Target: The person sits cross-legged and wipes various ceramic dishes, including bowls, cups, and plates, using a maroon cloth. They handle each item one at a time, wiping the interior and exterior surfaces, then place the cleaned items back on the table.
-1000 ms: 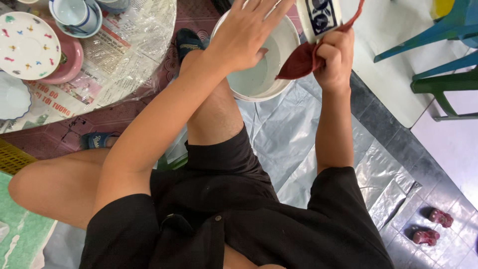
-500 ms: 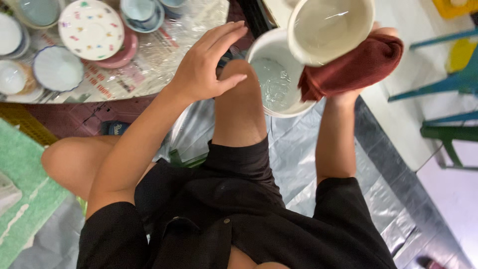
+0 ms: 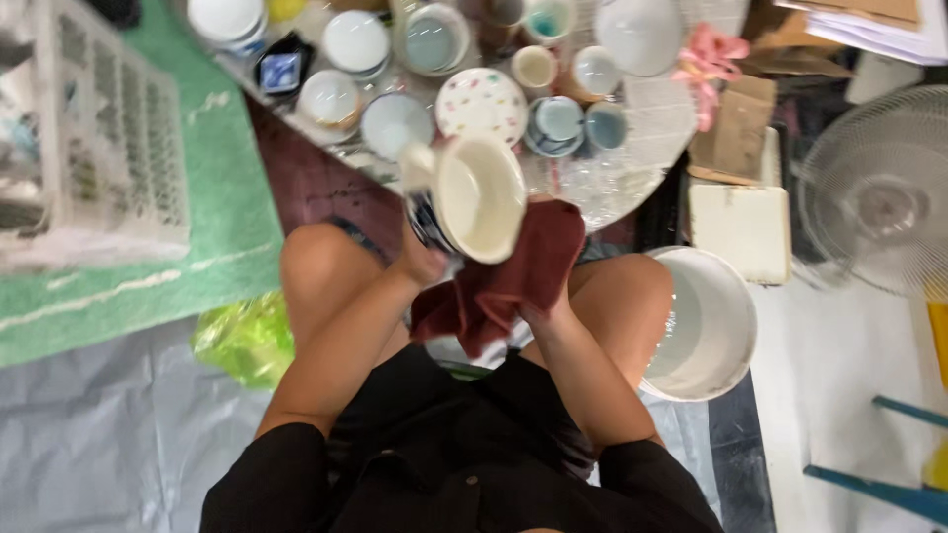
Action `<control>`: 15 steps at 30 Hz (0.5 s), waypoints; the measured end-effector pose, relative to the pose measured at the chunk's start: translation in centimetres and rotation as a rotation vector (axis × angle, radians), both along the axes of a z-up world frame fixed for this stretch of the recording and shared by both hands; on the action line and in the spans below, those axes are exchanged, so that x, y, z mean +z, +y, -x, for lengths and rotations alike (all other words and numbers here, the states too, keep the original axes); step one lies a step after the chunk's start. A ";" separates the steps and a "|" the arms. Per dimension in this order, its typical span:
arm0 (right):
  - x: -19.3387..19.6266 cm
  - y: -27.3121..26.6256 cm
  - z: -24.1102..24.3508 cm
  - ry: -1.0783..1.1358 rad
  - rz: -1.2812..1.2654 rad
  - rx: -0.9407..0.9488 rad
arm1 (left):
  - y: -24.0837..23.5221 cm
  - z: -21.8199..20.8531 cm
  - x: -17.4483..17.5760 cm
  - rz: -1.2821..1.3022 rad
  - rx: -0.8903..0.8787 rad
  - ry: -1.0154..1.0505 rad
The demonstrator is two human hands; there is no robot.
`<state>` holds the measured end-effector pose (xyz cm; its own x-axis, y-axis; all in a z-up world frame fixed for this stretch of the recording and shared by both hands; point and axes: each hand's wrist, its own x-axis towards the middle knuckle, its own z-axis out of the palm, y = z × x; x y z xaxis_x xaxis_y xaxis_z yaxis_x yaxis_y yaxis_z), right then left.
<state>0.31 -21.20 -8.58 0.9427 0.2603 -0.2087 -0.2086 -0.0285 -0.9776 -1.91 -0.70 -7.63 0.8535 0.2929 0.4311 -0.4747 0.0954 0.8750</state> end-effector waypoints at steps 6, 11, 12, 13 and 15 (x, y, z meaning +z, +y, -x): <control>10.3 3.7 -6.6 0.023 -0.748 -0.020 | 4.1 -2.1 -3.6 0.874 0.005 -0.017; 21.7 6.6 -6.6 -0.123 -1.081 0.106 | 3.9 -2.3 -0.4 0.948 -0.105 0.055; 22.7 7.7 -6.0 -0.157 -1.123 0.222 | 3.8 -2.2 0.0 0.929 -0.128 0.049; 22.8 9.5 -5.3 -0.198 -1.145 0.363 | 3.2 -1.2 0.2 0.920 -0.144 0.054; 23.2 11.3 -5.4 -0.516 -0.869 0.542 | 3.0 -0.4 0.5 0.951 -0.149 0.026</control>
<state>5.71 -9.94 14.59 0.5840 0.5250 0.6191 0.0564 0.7346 -0.6761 -1.51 2.27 -7.09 0.9160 0.3981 0.0494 -0.3819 0.8280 0.4106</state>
